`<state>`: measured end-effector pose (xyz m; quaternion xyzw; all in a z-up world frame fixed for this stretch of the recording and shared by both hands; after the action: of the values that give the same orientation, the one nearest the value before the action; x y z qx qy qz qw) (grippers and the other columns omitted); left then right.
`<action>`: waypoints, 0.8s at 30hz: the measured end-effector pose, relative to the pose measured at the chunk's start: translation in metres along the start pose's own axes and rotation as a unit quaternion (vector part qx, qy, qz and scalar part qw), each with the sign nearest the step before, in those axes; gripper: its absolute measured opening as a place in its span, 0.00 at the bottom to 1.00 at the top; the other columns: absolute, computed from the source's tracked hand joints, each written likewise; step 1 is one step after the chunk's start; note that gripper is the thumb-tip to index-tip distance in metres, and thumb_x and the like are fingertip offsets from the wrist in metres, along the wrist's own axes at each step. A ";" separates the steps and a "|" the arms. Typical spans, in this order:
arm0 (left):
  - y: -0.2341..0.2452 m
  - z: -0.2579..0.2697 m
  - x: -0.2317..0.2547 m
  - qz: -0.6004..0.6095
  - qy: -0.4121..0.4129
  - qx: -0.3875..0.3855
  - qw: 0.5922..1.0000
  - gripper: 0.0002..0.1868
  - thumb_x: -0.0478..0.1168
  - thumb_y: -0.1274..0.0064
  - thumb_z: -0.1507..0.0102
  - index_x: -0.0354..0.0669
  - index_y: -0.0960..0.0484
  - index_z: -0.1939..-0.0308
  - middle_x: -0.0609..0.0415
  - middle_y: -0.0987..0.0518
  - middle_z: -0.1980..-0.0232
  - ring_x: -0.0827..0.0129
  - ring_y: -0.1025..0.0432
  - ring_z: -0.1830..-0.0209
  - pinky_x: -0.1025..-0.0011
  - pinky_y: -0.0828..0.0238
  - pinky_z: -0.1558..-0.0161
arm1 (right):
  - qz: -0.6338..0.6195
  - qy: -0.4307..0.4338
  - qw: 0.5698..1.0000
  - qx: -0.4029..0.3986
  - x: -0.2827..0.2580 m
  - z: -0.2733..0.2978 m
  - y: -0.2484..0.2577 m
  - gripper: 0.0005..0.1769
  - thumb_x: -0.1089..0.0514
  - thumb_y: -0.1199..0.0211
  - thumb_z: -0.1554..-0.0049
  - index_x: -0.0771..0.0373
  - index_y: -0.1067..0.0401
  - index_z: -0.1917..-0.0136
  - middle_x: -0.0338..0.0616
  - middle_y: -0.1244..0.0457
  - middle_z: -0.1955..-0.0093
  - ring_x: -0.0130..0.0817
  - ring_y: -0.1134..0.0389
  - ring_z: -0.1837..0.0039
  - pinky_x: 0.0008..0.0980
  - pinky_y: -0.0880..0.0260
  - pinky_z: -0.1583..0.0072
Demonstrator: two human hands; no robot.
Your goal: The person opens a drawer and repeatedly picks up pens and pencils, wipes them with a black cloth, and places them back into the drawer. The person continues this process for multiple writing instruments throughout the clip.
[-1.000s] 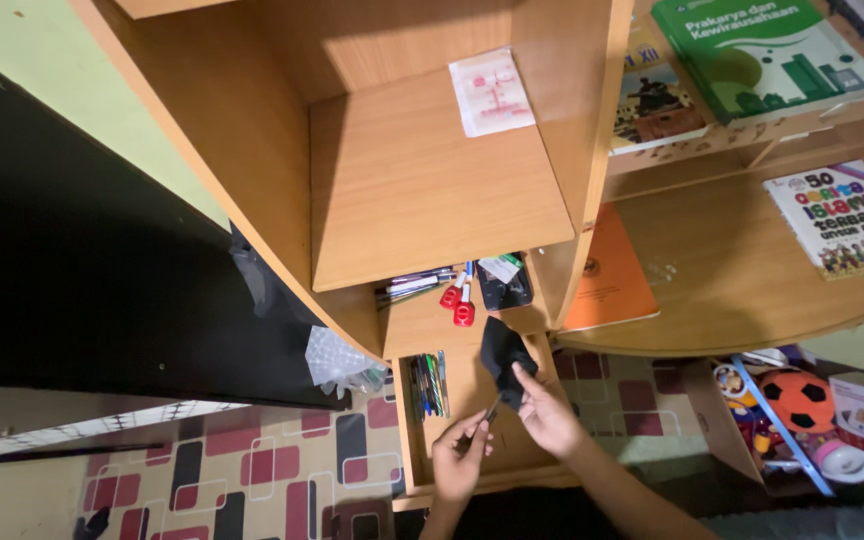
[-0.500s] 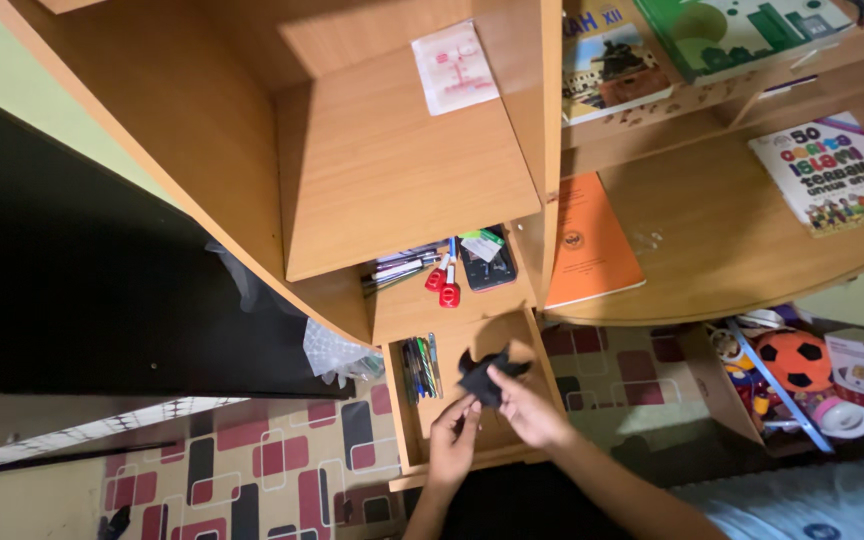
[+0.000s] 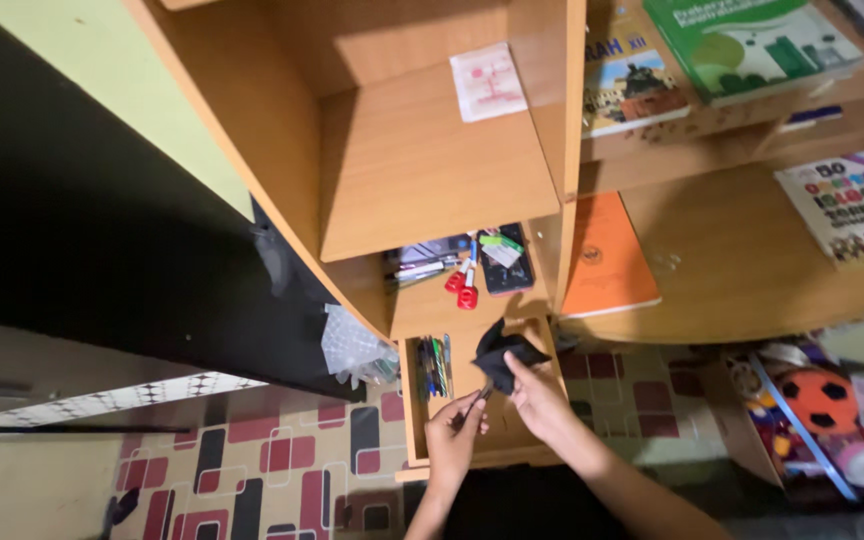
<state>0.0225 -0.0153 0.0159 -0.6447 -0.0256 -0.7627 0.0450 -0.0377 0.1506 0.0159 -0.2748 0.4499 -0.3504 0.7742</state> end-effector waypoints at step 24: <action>0.005 0.004 0.067 -0.183 -0.130 0.087 0.971 0.09 0.34 0.34 0.42 0.34 0.10 0.59 0.54 0.17 0.71 0.76 0.27 0.76 0.77 0.32 0.74 | 0.071 -0.036 0.997 0.008 0.023 -0.006 -0.016 0.14 0.63 0.32 0.47 0.64 0.25 0.47 0.47 0.28 0.49 0.36 0.25 0.46 0.36 0.23 0.42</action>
<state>0.0159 -0.0224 0.0821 -0.7162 -0.2153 -0.6624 -0.0427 -0.0395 0.1215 0.0137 -0.2480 0.4374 -0.2883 0.8149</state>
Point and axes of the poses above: each hand's wrist, its own z-axis away from the middle knuckle, its own y-axis out of the back of the hand, x = y × z, the point moved 2 cm from there along -z, towards the middle knuckle
